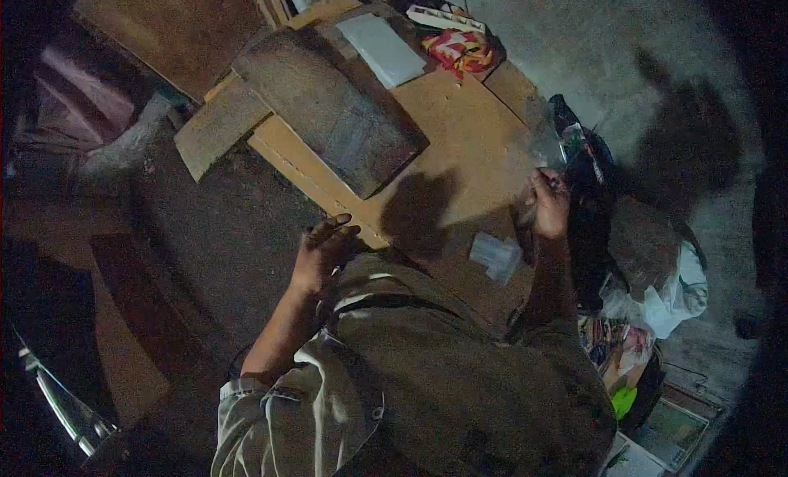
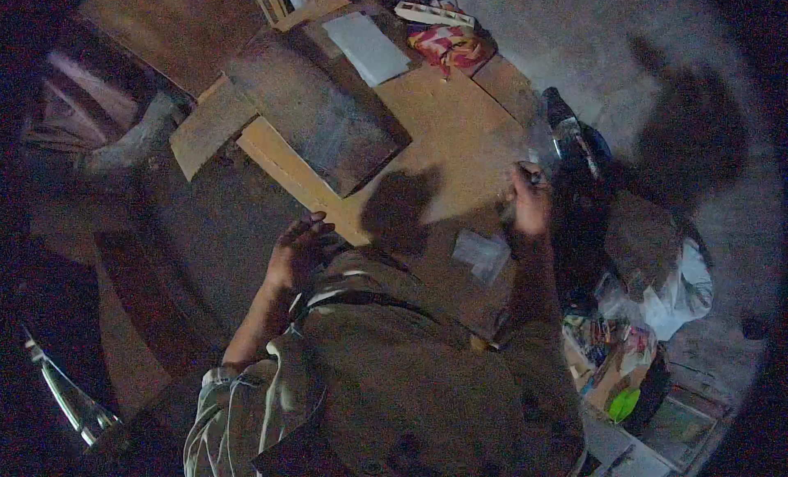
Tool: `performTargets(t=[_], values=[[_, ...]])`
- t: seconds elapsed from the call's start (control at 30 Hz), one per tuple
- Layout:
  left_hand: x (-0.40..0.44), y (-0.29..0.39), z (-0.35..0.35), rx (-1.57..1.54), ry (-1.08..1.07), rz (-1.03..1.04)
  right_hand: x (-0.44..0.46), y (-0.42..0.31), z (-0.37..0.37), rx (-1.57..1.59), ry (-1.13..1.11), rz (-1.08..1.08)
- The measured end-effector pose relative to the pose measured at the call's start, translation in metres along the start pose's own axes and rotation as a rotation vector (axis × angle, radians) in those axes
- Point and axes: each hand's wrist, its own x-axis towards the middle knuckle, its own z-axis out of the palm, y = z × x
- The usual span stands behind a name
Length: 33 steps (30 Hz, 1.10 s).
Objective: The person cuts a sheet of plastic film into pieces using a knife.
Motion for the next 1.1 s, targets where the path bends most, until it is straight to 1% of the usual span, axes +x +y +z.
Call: performTargets(t=[0.07, 0.13, 0.2, 0.23, 0.3, 0.37, 0.43, 0.47, 0.53, 0.57, 0.6, 0.63, 0.67, 0.7, 0.77, 0.8, 0.87, 0.9, 0.97, 1.0, 1.07, 1.1], values=[[0.001, -0.001, -0.002, -0.011, -0.007, 0.009, -0.015, -0.011, 0.037, 0.044, -0.013, 0.018], [0.0, -0.001, -0.003, -0.016, 0.005, -0.006, -0.022, -0.01, 0.058, 0.087, -0.025, 0.038], [-0.001, -0.003, -0.007, -0.015, 0.012, -0.011, -0.019, 0.013, 0.071, 0.095, -0.207, 0.175], [-0.003, -0.003, -0.008, -0.012, 0.013, -0.02, -0.019, 0.028, 0.075, 0.095, -0.213, 0.176], [-0.006, 0.0, -0.005, -0.003, 0.033, -0.034, -0.021, 0.047, 0.082, -0.171, -0.215, 0.388], [-0.008, 0.0, -0.005, 0.004, 0.053, -0.049, -0.028, 0.05, 0.084, -0.188, -0.225, 0.352], [-0.007, -0.003, -0.009, -0.057, 0.043, -0.03, -0.02, 0.096, 0.07, 0.001, -0.265, 0.344], [-0.006, -0.005, -0.012, -0.06, 0.045, -0.032, -0.017, 0.113, 0.062, -0.002, -0.267, 0.346], [-0.003, -0.007, -0.017, -0.051, 0.022, -0.037, -0.019, 0.113, 0.058, 0.42, -0.342, 0.422], [-0.002, -0.009, -0.018, -0.052, 0.021, -0.039, -0.02, 0.113, 0.055, 0.418, -0.341, 0.423], [-0.003, -0.006, -0.014, -0.032, 0.028, -0.042, -0.024, 0.076, 0.063, 0.041, -0.282, 0.415], [-0.005, -0.004, -0.009, -0.011, 0.036, -0.045, -0.025, 0.055, 0.068, -0.335, -0.218, 0.399], [-0.006, -0.002, -0.004, -0.013, 0.036, -0.045, -0.015, 0.09, 0.054, -0.337, -0.218, 0.399], [-0.007, 0.0, 0.0, -0.024, 0.041, -0.058, 0.001, 0.146, 0.032, -0.111, -0.25, 0.337], [-0.006, 0.001, 0.002, -0.035, 0.047, -0.071, 0.01, 0.171, 0.019, 0.113, -0.28, 0.273], [-0.005, -0.001, 0.0, -0.007, 0.045, -0.073, 0.008, 0.159, 0.02, -0.101, -0.324, 0.142], [-0.003, -0.004, -0.006, 0.019, 0.043, -0.075, 0.002, 0.119, 0.027, -0.316, -0.365, 0.009], [-0.002, -0.005, -0.008, 0.041, 0.03, -0.068, -0.001, 0.092, 0.033, -0.25, -0.326, 0.315], [-0.002, -0.005, -0.009, 0.062, 0.018, -0.062, -0.002, 0.1, 0.028, -0.18, -0.282, 0.621], [-0.003, -0.002, -0.007, 0.081, 0.031, -0.071, 0.001, 0.132, 0.016, 0.196, -0.309, 0.646], [-0.004, -0.002, -0.007, 0.099, 0.042, -0.082, 0.001, 0.146, 0.01, 0.572, -0.327, 0.659], [-0.004, -0.003, -0.007, 0.093, 0.031, -0.076, -0.001, 0.137, 0.012, 0.48, -0.346, 0.606]])
